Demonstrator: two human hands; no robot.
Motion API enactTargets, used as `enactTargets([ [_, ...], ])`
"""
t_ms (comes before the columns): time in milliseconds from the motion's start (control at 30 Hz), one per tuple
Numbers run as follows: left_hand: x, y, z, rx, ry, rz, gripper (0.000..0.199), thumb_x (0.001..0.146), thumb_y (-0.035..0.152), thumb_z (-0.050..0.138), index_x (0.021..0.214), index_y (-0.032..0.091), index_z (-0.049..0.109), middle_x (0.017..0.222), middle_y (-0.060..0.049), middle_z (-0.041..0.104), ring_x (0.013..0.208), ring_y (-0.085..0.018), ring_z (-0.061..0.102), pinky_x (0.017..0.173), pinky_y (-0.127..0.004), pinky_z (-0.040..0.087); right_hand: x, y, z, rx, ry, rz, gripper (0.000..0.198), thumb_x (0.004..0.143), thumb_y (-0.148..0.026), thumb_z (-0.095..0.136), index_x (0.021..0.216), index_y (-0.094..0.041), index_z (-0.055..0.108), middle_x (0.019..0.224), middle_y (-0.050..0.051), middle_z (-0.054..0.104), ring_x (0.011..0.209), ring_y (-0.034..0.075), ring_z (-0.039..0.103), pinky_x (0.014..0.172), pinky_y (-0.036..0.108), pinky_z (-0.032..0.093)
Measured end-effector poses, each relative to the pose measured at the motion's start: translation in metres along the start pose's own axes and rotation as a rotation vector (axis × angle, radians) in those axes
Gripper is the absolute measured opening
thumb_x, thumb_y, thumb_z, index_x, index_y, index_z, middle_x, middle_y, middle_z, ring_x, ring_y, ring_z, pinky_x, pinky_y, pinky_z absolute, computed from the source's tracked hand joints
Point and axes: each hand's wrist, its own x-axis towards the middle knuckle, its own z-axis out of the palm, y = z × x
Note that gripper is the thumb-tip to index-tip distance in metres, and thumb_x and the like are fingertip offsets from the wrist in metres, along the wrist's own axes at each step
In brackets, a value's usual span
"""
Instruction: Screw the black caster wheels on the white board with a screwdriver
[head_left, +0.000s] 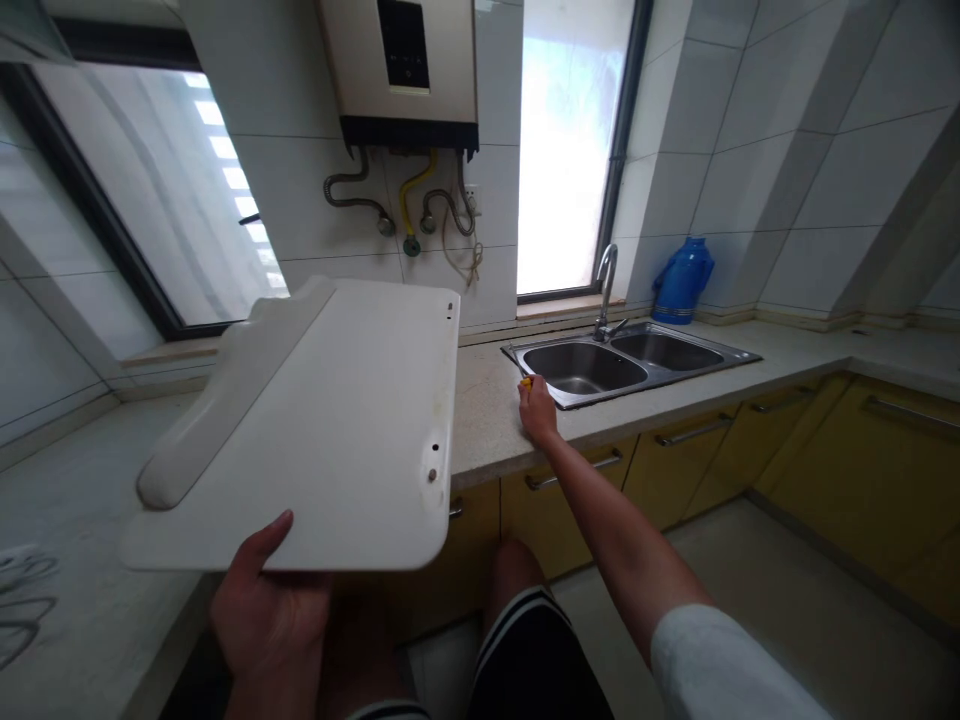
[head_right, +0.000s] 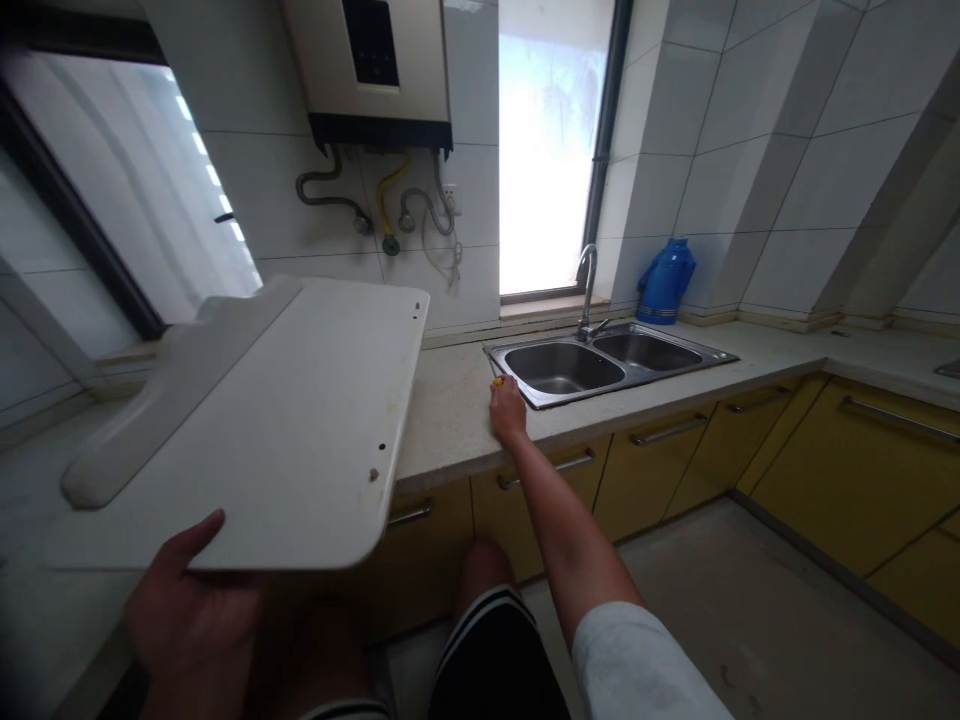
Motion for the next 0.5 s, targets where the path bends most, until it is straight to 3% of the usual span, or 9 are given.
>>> enactTargets([
  [167, -0.029, 0.039, -0.008, -0.05, 0.005, 0.109, 0.051, 0.078, 0.015, 0.083, 0.127, 0.03, 0.083, 0.123, 0.002, 0.088, 0.14, -0.029, 0.077, 0.121, -0.04, 0.068, -0.032, -0.037, 0.007, 0.212, -0.016, 0.09, 0.049, 0.109, -0.051, 0.074, 0.143, -0.016, 0.07, 0.138, 0.011, 0.073, 0.123, 0.021, 0.074, 0.108, 0.043, 0.069],
  [300, -0.042, 0.055, -0.004, -0.153, 0.047, 0.144, 0.052, 0.078, 0.014, 0.083, 0.127, 0.03, 0.085, 0.122, 0.001, 0.089, 0.142, -0.031, 0.077, 0.12, -0.04, 0.068, -0.081, -0.079, 0.014, 0.395, -0.166, 0.151, 0.046, 0.111, -0.053, 0.071, 0.136, -0.014, 0.07, 0.12, 0.007, 0.075, 0.1, 0.014, 0.073, 0.089, 0.032, 0.069],
  [400, -0.044, 0.061, -0.002, -0.201, 0.044, 0.151, 0.055, 0.075, 0.015, 0.085, 0.128, 0.027, 0.086, 0.123, 0.0, 0.09, 0.141, -0.032, 0.077, 0.123, -0.04, 0.065, -0.112, -0.119, 0.004, 0.521, -0.292, 0.156, 0.045, 0.111, -0.055, 0.07, 0.128, -0.013, 0.071, 0.11, 0.005, 0.074, 0.083, 0.009, 0.067, 0.073, 0.022, 0.062],
  [500, -0.043, 0.063, 0.0, -0.206, 0.059, 0.123, 0.055, 0.072, 0.015, 0.088, 0.126, 0.025, 0.086, 0.122, -0.002, 0.089, 0.137, -0.033, 0.079, 0.124, -0.042, 0.065, -0.13, -0.16, -0.015, 0.618, -0.374, 0.12, 0.05, 0.112, -0.059, 0.067, 0.133, -0.014, 0.07, 0.11, 0.004, 0.074, 0.069, 0.003, 0.056, 0.059, 0.016, 0.05],
])
